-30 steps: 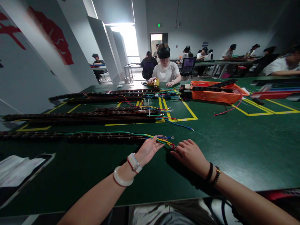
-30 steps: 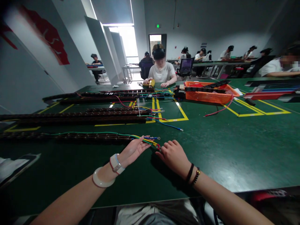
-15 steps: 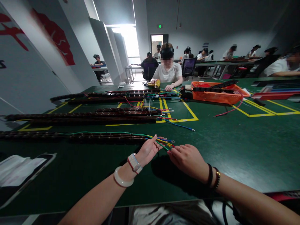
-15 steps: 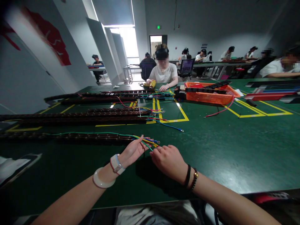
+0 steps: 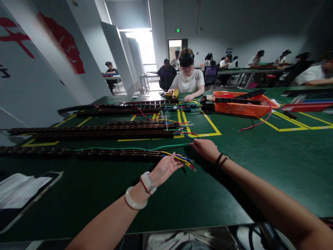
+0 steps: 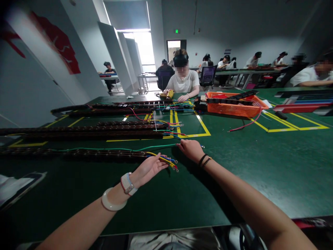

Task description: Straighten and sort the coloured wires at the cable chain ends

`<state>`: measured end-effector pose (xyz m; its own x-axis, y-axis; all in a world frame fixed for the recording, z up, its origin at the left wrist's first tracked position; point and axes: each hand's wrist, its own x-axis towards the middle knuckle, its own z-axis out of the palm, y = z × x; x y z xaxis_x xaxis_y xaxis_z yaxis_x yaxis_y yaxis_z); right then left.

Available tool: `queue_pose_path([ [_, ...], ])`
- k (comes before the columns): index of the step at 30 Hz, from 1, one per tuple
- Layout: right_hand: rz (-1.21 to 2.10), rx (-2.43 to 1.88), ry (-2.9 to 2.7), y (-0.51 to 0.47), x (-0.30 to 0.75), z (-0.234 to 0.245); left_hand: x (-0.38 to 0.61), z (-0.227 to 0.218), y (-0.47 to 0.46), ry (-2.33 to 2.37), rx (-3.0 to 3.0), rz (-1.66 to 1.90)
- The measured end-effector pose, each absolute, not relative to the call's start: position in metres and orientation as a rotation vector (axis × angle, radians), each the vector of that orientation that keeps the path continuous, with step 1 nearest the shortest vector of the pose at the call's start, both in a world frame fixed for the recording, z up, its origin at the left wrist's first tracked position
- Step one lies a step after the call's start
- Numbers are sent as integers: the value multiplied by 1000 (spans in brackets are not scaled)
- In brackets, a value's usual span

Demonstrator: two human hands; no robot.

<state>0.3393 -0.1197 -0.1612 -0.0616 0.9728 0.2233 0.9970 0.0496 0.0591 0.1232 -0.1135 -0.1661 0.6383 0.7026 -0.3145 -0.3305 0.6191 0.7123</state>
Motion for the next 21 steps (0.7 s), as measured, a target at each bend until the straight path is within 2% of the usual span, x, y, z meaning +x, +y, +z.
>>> queue_pose_path([
  [21, -256, -1886, -2342, -126, 345, -170, 119, -172, -102, 589, 651, 576],
])
